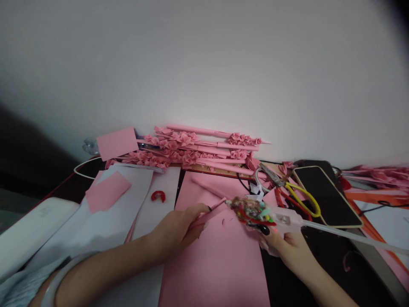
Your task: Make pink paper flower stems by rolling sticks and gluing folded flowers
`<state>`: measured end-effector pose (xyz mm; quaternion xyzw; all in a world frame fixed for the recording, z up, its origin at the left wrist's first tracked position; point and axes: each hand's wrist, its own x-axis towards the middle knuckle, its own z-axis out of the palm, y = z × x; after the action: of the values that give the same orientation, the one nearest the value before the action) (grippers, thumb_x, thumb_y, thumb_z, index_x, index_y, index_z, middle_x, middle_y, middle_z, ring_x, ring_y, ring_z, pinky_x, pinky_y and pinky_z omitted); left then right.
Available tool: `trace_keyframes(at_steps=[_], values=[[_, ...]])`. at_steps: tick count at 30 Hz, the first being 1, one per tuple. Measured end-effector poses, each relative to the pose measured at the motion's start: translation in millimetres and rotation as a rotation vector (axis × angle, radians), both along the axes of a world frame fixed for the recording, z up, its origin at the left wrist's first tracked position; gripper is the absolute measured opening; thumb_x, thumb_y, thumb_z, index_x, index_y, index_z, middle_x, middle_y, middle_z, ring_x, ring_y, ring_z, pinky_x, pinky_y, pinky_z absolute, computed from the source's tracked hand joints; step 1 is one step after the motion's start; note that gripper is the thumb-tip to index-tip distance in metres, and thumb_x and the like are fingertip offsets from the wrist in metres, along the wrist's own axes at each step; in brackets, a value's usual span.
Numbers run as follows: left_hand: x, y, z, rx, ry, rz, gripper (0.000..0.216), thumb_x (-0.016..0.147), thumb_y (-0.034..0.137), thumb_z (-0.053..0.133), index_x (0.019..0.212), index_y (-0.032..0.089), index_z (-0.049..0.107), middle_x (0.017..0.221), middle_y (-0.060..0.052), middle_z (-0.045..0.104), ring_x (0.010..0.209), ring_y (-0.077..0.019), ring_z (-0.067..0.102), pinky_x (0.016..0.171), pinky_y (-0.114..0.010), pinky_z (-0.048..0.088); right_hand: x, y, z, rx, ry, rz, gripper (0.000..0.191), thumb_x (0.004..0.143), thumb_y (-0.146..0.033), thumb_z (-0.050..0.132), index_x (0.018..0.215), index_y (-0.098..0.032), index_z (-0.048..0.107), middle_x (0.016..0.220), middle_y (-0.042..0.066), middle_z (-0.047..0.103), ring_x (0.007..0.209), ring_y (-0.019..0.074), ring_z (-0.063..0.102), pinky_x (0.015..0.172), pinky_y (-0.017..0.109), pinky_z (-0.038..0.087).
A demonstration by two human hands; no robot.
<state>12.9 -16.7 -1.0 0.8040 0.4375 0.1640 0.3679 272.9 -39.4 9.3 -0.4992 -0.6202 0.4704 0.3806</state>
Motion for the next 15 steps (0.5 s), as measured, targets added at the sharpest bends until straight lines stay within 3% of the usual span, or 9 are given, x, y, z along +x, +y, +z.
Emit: trace_keyframes(at_steps=[4,10,13,15], values=[[1,1,6.7,-0.015,0.031,-0.021,0.009,0.084,0.023,0.038,0.077,0.02,0.043,0.059,0.004,0.048,0.051,-0.0111,0.042,0.049,-0.02,0.028,-1,0,0.5,-0.147,0.08,-0.017,0.049,0.074,-0.064,0.053,0.061,-0.016,0.052,0.048,-0.003,0.04,0.041,0.0079,0.03,0.038,0.022,0.024],[3,2,19.1,-0.05,0.026,-0.093,0.014,0.082,0.017,0.036,0.068,0.019,0.037,0.056,0.005,0.044,0.049,-0.0095,0.039,0.048,-0.019,0.026,4,0,-2.7,-0.219,0.122,-0.029,0.051,0.07,-0.066,0.056,0.06,-0.016,0.05,0.048,-0.002,0.042,0.042,0.0085,0.035,0.041,0.023,0.024],[2,1,12.3,-0.048,-0.028,-0.091,0.011,0.084,0.019,0.037,0.074,0.02,0.041,0.061,0.004,0.051,0.053,-0.0105,0.046,0.051,-0.019,0.031,12,2,-9.3,-0.191,0.112,0.015,0.049,0.075,-0.063,0.054,0.062,-0.015,0.051,0.048,-0.003,0.042,0.042,0.0082,0.034,0.041,0.023,0.025],[0,1,4.7,-0.041,-0.071,-0.069,0.006,0.086,0.022,0.038,0.087,0.02,0.043,0.066,0.003,0.056,0.057,-0.012,0.05,0.055,-0.021,0.035,15,4,-11.7,-0.161,0.079,0.056,0.048,0.077,-0.061,0.052,0.06,-0.016,0.049,0.048,-0.002,0.042,0.042,0.0082,0.034,0.04,0.023,0.025]])
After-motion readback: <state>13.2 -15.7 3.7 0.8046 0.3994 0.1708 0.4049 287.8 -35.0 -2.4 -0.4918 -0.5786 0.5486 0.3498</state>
